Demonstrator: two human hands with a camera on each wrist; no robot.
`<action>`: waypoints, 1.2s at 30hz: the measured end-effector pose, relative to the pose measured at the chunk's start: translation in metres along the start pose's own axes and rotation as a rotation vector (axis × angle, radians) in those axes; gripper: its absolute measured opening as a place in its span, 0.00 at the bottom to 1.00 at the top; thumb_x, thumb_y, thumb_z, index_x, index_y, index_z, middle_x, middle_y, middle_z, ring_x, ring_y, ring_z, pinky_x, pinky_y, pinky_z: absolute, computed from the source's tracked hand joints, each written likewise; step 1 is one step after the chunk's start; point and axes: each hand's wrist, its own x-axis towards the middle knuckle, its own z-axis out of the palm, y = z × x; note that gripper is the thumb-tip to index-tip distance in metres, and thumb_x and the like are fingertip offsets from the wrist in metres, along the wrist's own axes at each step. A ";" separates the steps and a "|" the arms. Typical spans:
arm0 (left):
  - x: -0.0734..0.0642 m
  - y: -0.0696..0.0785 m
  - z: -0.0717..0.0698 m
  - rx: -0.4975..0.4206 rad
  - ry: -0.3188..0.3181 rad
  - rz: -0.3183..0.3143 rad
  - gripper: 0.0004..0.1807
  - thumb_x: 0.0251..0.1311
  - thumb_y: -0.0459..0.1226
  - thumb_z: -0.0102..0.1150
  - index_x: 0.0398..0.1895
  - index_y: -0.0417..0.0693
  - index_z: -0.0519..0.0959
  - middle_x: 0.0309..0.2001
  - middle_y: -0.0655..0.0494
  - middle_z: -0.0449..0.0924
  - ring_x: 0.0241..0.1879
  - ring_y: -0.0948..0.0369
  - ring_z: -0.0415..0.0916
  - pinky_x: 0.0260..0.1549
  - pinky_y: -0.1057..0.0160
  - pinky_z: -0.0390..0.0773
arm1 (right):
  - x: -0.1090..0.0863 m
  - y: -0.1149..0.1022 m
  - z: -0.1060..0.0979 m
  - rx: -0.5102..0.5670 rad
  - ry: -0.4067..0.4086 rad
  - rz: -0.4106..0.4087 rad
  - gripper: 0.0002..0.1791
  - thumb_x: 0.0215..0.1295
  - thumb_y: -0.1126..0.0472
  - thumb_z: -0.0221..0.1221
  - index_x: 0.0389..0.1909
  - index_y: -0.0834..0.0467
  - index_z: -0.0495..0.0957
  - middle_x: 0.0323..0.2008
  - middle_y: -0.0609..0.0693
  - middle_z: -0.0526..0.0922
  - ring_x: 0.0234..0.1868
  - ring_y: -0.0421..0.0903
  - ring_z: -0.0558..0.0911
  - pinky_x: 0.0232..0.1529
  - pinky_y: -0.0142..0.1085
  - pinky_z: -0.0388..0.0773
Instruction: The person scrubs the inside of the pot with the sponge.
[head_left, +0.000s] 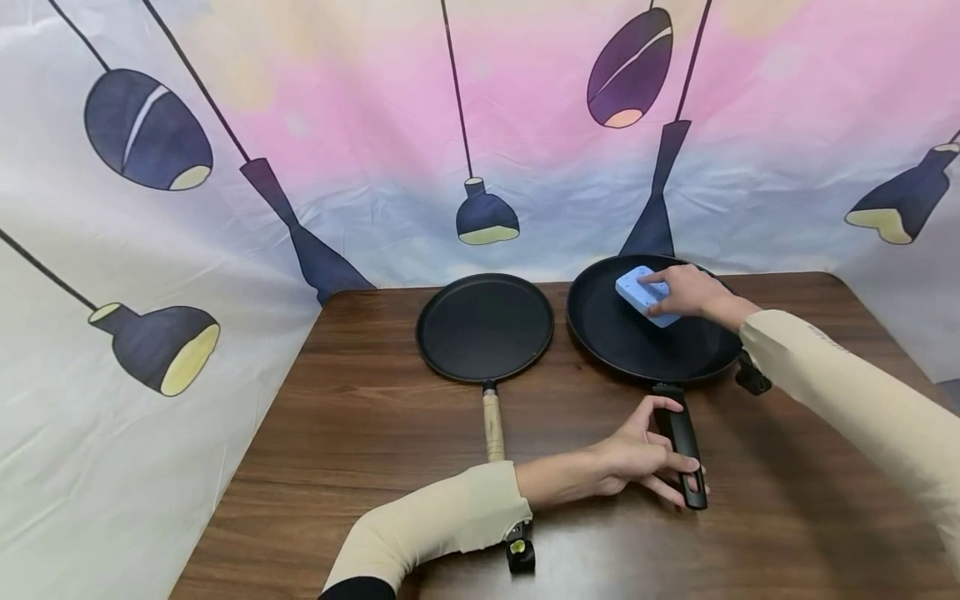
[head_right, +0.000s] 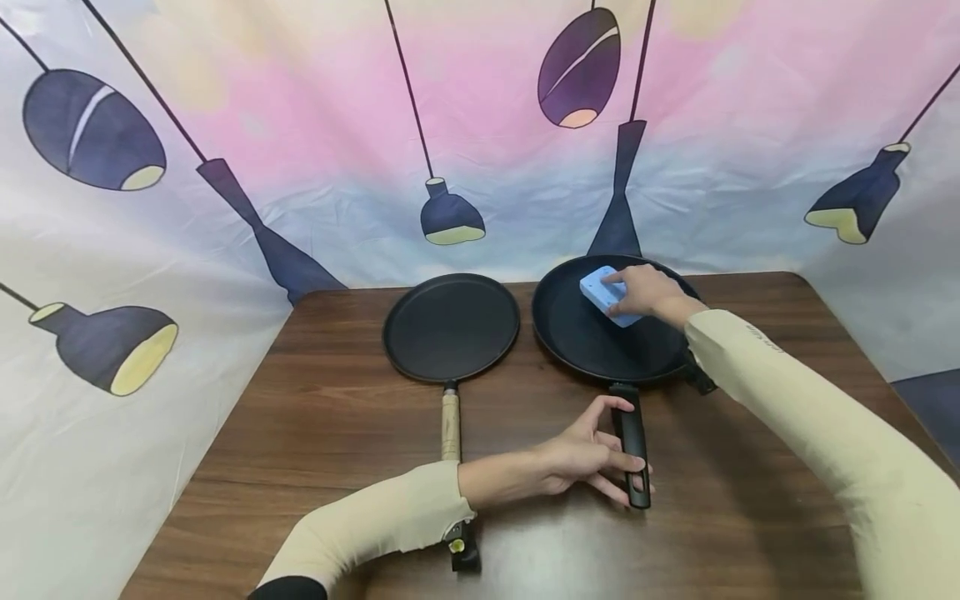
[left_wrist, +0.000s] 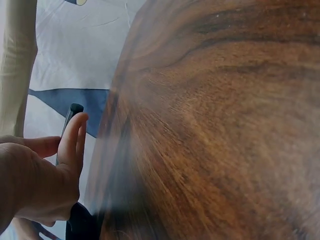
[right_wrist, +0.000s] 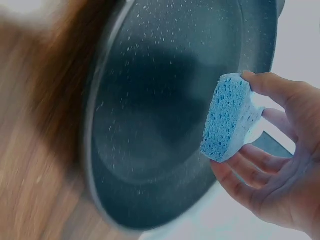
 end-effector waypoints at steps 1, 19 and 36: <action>0.001 0.001 -0.001 0.002 0.003 0.003 0.34 0.62 0.19 0.61 0.55 0.68 0.65 0.33 0.46 0.84 0.48 0.33 0.83 0.45 0.36 0.82 | -0.002 0.001 -0.003 0.001 0.006 0.001 0.38 0.63 0.55 0.69 0.72 0.60 0.70 0.65 0.78 0.70 0.39 0.57 0.80 0.35 0.44 0.76; 0.000 0.001 -0.011 -0.020 -0.033 0.021 0.34 0.64 0.20 0.60 0.58 0.67 0.64 0.38 0.43 0.85 0.49 0.33 0.84 0.46 0.36 0.82 | -0.048 0.063 -0.039 -0.049 0.035 0.140 0.38 0.66 0.52 0.65 0.72 0.66 0.66 0.66 0.83 0.62 0.47 0.67 0.76 0.32 0.47 0.75; -0.009 -0.008 -0.022 -0.018 -0.117 -0.008 0.34 0.67 0.22 0.58 0.61 0.71 0.62 0.48 0.46 0.86 0.54 0.37 0.83 0.50 0.42 0.84 | -0.086 0.118 -0.018 -0.013 -0.006 0.233 0.44 0.65 0.46 0.65 0.72 0.68 0.62 0.65 0.87 0.57 0.44 0.70 0.72 0.38 0.59 0.74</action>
